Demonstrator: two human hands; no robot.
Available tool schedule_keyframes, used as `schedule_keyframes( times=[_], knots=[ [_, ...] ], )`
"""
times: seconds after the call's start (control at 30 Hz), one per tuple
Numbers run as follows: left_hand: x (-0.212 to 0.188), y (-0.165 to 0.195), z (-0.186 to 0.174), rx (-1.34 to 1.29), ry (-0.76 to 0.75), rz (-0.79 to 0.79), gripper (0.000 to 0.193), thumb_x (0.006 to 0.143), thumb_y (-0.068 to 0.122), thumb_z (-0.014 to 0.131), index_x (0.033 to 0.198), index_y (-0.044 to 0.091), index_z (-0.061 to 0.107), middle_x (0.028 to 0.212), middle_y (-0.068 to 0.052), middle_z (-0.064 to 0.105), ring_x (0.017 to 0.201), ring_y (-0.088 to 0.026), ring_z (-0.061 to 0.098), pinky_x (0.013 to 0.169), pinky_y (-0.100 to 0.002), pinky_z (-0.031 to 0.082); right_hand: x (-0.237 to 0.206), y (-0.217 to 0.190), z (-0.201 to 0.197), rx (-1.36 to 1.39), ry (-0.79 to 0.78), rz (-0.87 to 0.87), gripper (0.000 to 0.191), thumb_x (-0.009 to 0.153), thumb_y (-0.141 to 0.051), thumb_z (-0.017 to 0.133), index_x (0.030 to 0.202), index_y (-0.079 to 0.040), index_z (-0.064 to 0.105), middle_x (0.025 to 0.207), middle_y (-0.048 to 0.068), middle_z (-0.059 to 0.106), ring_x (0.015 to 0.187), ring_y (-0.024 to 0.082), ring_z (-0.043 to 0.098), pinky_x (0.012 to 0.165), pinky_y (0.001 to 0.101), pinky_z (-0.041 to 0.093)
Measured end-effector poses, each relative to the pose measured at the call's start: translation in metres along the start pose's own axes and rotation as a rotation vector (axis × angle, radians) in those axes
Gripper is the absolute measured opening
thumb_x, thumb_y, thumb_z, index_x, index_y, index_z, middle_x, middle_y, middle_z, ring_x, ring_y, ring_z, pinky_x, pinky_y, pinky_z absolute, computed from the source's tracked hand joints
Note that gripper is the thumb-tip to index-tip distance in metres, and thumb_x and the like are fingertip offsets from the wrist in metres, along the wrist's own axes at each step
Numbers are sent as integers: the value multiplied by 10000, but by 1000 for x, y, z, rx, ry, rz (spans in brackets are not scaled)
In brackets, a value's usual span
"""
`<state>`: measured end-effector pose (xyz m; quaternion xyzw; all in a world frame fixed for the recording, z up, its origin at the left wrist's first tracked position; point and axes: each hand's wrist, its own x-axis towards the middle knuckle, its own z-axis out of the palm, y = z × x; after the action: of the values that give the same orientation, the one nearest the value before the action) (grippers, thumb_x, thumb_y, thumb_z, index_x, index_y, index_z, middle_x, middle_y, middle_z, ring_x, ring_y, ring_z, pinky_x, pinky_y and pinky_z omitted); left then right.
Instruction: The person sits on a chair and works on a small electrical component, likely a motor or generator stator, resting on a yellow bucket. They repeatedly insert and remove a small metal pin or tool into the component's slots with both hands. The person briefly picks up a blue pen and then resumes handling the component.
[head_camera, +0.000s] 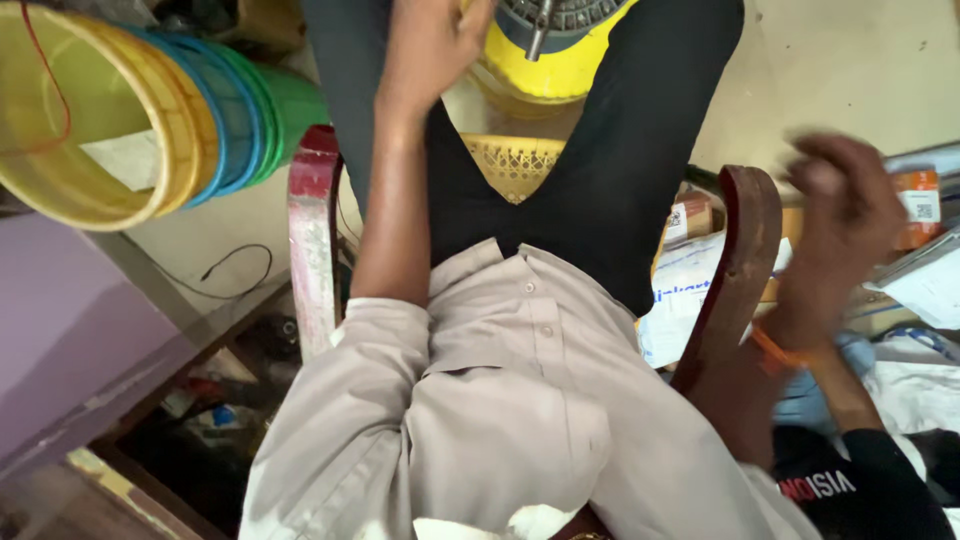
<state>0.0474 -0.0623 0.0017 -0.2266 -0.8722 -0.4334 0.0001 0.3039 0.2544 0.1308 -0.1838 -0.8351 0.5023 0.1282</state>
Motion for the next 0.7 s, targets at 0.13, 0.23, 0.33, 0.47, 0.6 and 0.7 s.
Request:
schedule_keyframes(
  times=[0.13, 0.23, 0.33, 0.47, 0.6, 0.7],
  knots=[
    [-4, 15, -6, -154, 167, 326, 159, 1033, 186, 722, 1136, 66, 731, 1002, -120, 747, 898, -331, 711, 801, -407, 534, 55, -1, 132, 414, -51, -11, 297, 1106, -187, 668, 1341, -6, 656, 1314, 87, 677, 1180, 183, 702, 1004, 339, 628],
    [-2, 24, -16, -404, 16, 205, 154, 1079, 139, 685, 1227, 108, 708, 1073, -76, 752, 962, -264, 770, 864, -368, 581, 76, 10, 190, 577, -40, 1, 295, 1104, -155, 681, 1362, -11, 670, 1264, 67, 689, 1100, 156, 689, 944, 317, 626],
    [-5, 30, -20, -447, 24, 203, 314, 1040, 36, 629, 1327, 152, 681, 1156, -69, 723, 1034, -252, 754, 915, -374, 591, 91, 7, 220, 484, -27, -3, 267, 1080, -131, 705, 1314, -1, 706, 1094, 39, 668, 903, 125, 604, 799, 291, 528],
    [1, 34, -11, -92, 36, 319, 587, 860, -66, 630, 1372, 217, 691, 1216, -42, 674, 1077, -265, 661, 926, -402, 546, 94, -3, 234, 348, 2, -200, 145, 1116, -107, 702, 1172, 26, 691, 1110, 73, 606, 926, 134, 571, 853, 323, 492],
    [11, 34, 4, 135, 49, 447, 577, 828, 23, 728, 1365, 233, 699, 1189, -61, 576, 1131, -292, 594, 968, -449, 479, 79, -16, 221, -268, 136, -438, 88, 1065, -63, 669, 1032, 19, 658, 950, 140, 648, 911, 253, 601, 873, 366, 477],
    [16, 33, 16, 81, 132, 452, 316, 971, 220, 831, 1260, 183, 708, 1228, -25, 573, 1125, -277, 586, 949, -453, 460, 71, -31, 202, -264, 6, -254, 70, 1088, -49, 651, 1033, -8, 665, 858, 95, 645, 809, 226, 640, 784, 350, 482]
  ],
)
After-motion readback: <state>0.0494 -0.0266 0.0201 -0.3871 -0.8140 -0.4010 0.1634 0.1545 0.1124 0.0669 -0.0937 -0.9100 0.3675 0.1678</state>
